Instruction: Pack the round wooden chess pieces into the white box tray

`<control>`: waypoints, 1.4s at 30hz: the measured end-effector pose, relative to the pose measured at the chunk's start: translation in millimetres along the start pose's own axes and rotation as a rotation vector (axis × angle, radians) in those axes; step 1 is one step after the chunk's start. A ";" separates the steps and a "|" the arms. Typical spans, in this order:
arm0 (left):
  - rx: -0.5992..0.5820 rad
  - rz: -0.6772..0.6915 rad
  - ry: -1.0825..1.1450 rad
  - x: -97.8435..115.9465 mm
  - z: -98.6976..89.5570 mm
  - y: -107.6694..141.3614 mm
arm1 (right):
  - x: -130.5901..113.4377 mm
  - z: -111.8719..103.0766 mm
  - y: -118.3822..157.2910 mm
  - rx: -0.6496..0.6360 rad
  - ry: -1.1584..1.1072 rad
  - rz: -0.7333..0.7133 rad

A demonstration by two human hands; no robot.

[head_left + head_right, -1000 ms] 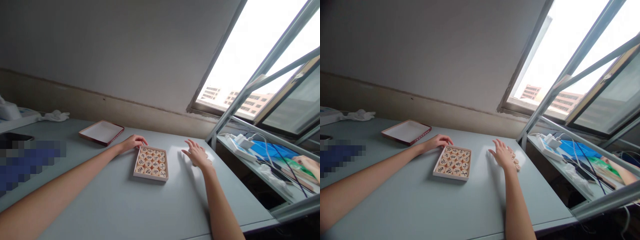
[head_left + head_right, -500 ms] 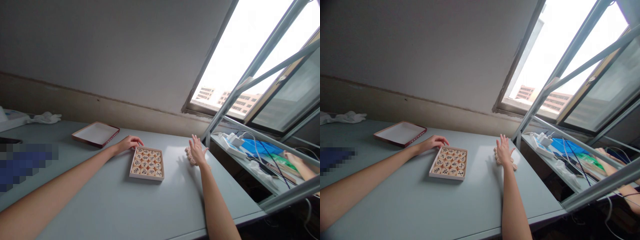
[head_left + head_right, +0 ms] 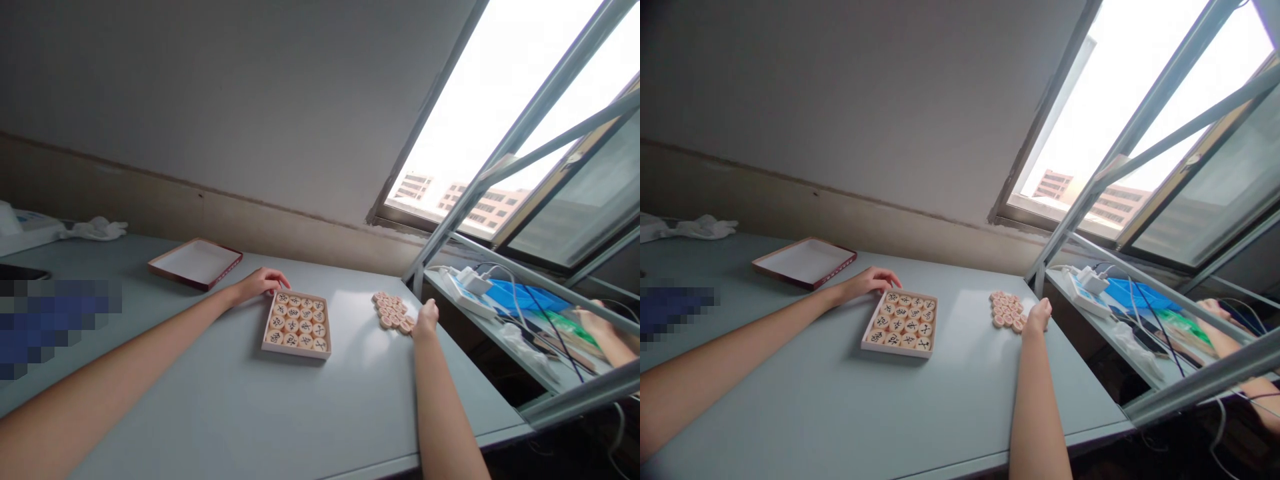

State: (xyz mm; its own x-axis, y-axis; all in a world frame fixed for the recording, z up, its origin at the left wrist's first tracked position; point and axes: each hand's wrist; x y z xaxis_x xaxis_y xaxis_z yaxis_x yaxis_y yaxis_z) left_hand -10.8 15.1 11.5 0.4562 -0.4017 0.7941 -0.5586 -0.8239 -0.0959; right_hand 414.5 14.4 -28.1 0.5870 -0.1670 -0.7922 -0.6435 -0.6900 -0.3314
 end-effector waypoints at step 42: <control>-0.013 0.002 -0.009 -11.3 -0.3 -4.3 | -43.4 -1.5 31.7 -0.324 0.095 -0.100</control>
State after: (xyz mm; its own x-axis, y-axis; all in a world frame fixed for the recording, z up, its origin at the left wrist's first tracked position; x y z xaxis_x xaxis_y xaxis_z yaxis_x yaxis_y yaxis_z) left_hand -13.8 23.3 3.1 0.4617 -0.4068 0.7882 -0.5681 -0.8181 -0.0894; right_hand 369.3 -1.3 -3.4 0.6920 -0.1412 -0.7079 -0.3998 -0.8915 -0.2130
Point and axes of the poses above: each hand's wrist, its own y-axis away from the middle knuckle, its own z-axis out of the palm, x = y × z, and after that the axes turned 15 degrees about -y, right-handed
